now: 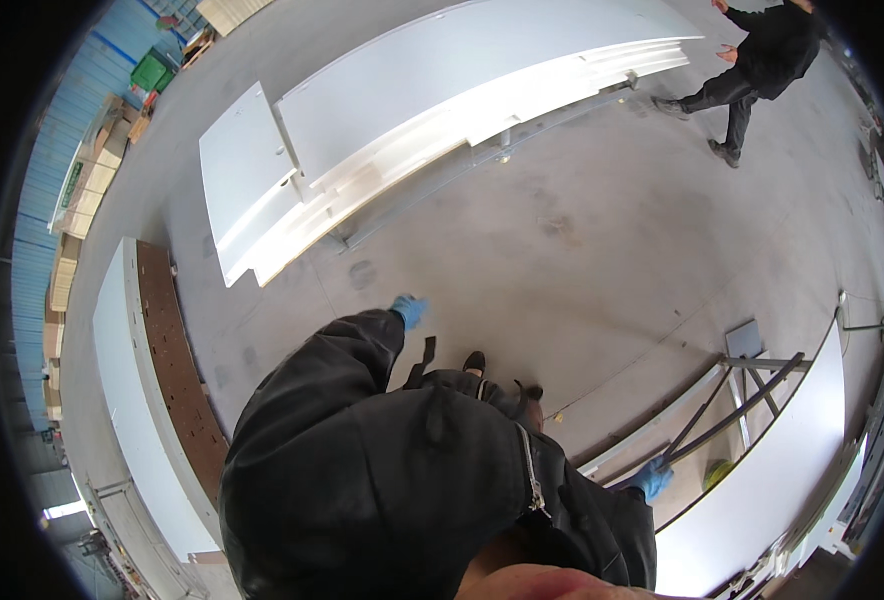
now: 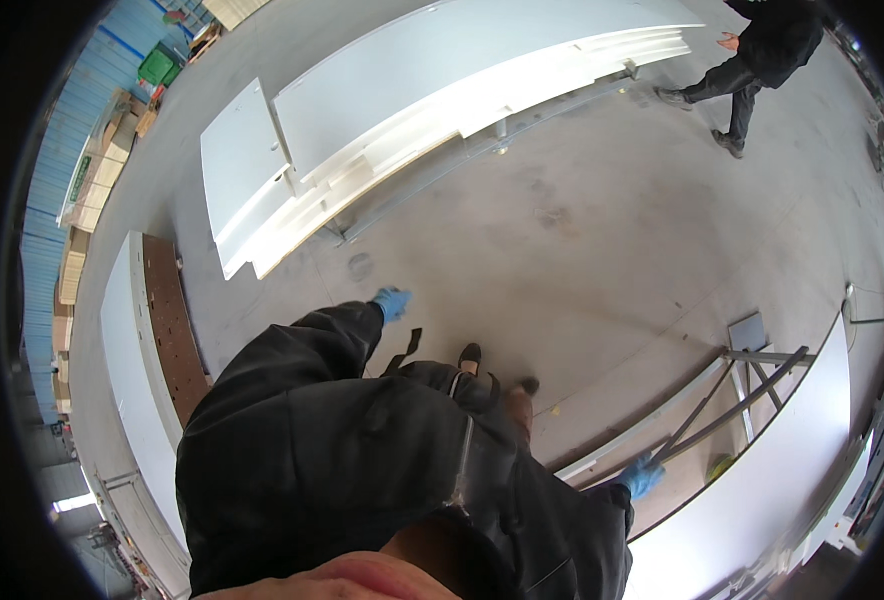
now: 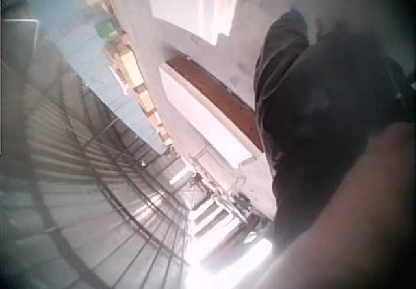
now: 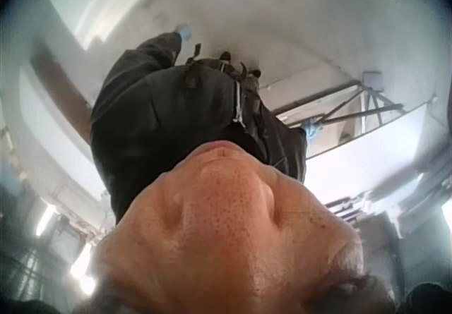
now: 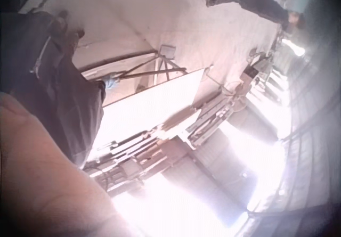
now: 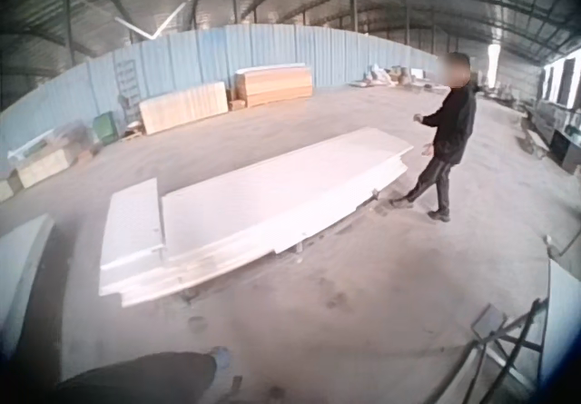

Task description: The person measures white rectangular panels with a tape measure, then lifts and stacks them with a coworker. The person repeatedly measures different panels and repositions them on the floor.

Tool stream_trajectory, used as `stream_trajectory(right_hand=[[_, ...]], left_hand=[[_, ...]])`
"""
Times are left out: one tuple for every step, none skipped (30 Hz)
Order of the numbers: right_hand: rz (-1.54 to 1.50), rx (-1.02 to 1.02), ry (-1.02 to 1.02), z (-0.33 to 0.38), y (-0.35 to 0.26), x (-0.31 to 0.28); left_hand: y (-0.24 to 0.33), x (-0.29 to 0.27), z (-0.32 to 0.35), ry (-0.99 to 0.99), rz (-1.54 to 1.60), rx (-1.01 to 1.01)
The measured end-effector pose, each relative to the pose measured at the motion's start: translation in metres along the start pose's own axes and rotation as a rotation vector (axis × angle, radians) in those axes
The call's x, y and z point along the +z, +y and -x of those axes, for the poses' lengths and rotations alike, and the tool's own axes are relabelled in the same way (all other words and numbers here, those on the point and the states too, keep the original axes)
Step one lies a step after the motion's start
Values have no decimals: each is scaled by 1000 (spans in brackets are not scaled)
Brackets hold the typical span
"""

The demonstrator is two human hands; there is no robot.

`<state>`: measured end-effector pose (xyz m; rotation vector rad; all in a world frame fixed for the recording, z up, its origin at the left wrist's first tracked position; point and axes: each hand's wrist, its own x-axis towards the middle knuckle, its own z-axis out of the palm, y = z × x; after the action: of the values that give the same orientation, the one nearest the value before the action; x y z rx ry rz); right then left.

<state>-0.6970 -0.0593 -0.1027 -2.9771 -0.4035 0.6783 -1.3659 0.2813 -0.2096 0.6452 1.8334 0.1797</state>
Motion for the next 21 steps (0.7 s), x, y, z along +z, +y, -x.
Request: stream_trajectory(right_hand=[[-49,-141,221,16,-27,25],[19,-191,160,17,-56,36],[-117,-198,67,19,-83,50],[-135,-280,-50,16,-108,59],[-137,-342,-64,15,-138,76],[-111,-370,-104,12,-165,89],[-151,-396,-224,6,-198,100],[-129,-371,-249,5,-234,114],[-117,-481,-284,8,-264,121],[-153,-546,-331,14,-300,133],[-159,-557,-369,21,-335,138],[-82,-675,-388,30,-374,143],[-93,-737,-486,41,-410,145],[-162,-800,-447,62,-447,157],[-164,-842,-454,82,-485,166],[-177,-915,-461,105,-521,177],[-178,-923,-454,133,-559,192],[-173,-979,-483,163,-593,208],[-182,-1032,-504,196,-624,227],[-214,-1030,-576,235,-656,253],[-248,-1075,-666,276,-684,276]], left_hand=[[7,-22,-16,72,107,40],[17,-43,-33,154,183,34],[31,-66,-48,198,264,46],[44,-90,-59,239,321,25],[60,-118,-70,318,391,49],[70,-140,-75,395,460,66],[75,-152,-75,410,586,80],[85,-174,-73,431,709,105],[97,-198,-72,450,817,135],[110,-217,-72,564,792,176],[119,-230,-73,675,772,207],[122,-242,-75,771,762,231],[123,-260,-78,855,592,366],[124,-281,-84,918,425,500],[129,-304,-94,1052,218,545],[134,-328,-106,986,189,516],[138,-345,-118,990,218,566],[148,-363,-132,940,280,531],[155,-377,-145,857,348,519],[161,-388,-156,746,430,454],[161,-393,-160,662,462,539]])
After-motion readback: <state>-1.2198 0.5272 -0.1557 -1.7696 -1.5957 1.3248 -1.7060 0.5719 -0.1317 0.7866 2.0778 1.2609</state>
